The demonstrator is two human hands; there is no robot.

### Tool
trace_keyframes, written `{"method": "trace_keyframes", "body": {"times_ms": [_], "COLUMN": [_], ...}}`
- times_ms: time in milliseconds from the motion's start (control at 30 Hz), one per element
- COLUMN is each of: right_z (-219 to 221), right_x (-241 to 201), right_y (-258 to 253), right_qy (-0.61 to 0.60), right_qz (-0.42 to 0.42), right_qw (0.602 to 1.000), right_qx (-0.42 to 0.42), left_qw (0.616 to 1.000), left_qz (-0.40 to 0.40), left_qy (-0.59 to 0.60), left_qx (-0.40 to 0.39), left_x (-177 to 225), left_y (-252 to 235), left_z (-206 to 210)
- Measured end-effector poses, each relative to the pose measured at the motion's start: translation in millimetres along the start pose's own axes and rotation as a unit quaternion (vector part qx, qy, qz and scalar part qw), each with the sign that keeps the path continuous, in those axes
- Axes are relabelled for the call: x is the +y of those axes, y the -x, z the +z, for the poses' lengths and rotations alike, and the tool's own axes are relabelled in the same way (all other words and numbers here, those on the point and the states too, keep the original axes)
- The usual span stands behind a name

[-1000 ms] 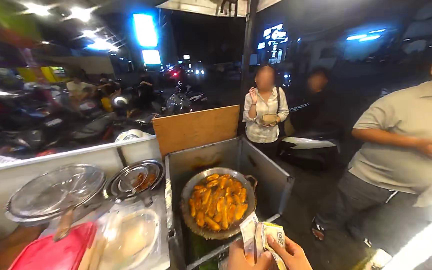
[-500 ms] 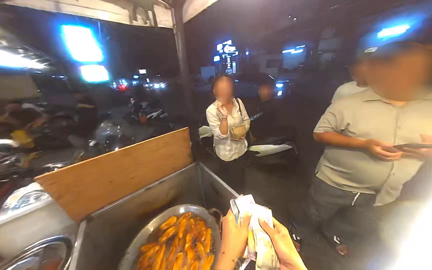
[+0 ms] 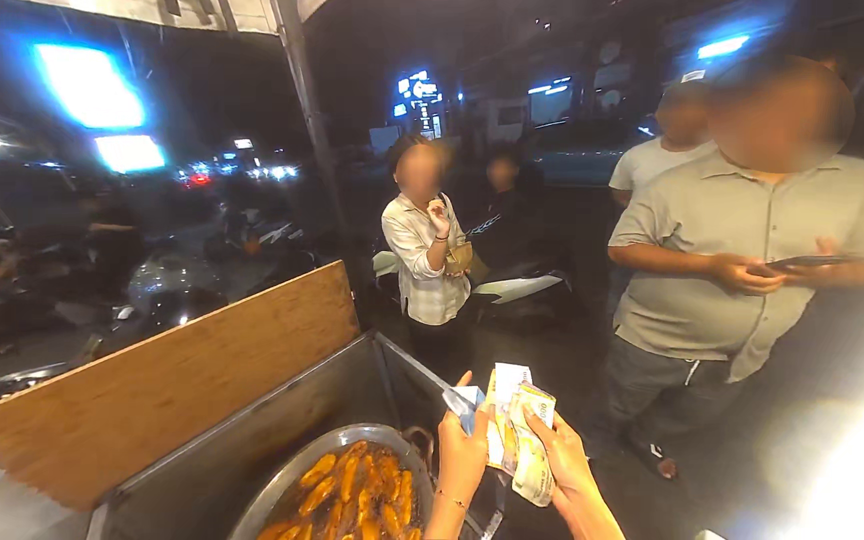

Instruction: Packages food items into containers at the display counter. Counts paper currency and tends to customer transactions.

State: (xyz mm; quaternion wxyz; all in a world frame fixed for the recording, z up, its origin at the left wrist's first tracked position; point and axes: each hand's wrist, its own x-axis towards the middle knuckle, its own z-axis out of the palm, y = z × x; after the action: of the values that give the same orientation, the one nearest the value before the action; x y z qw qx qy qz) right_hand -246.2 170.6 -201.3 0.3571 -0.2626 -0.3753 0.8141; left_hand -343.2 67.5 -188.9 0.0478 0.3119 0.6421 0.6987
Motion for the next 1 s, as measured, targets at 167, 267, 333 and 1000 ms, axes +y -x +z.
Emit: {"method": "trace_keyframes", "body": {"times_ms": [167, 267, 333, 1000], "right_z": [-1, -5, -7, 10], "right_x": [3, 6, 8, 33], "right_y": [9, 19, 26, 81], "right_qy": [-0.020, -0.024, -0.011, 0.084], "right_qz": [-0.030, -0.057, -0.071, -0.069], "right_qw": [0.999, 0.997, 0.996, 0.992], "right_qx": [-0.010, -0.045, -0.061, -0.070], "left_qw": [0.996, 0.991, 0.988, 0.951], "left_qz": [0.025, 0.038, 0.044, 0.020], "left_qy": [-0.034, -0.028, -0.021, -0.275], "left_qx": [0.077, 0.123, 0.147, 0.139], "left_x": [-7, -4, -1, 38], "left_y": [9, 17, 24, 85], "left_z": [-19, -27, -33, -8]}}
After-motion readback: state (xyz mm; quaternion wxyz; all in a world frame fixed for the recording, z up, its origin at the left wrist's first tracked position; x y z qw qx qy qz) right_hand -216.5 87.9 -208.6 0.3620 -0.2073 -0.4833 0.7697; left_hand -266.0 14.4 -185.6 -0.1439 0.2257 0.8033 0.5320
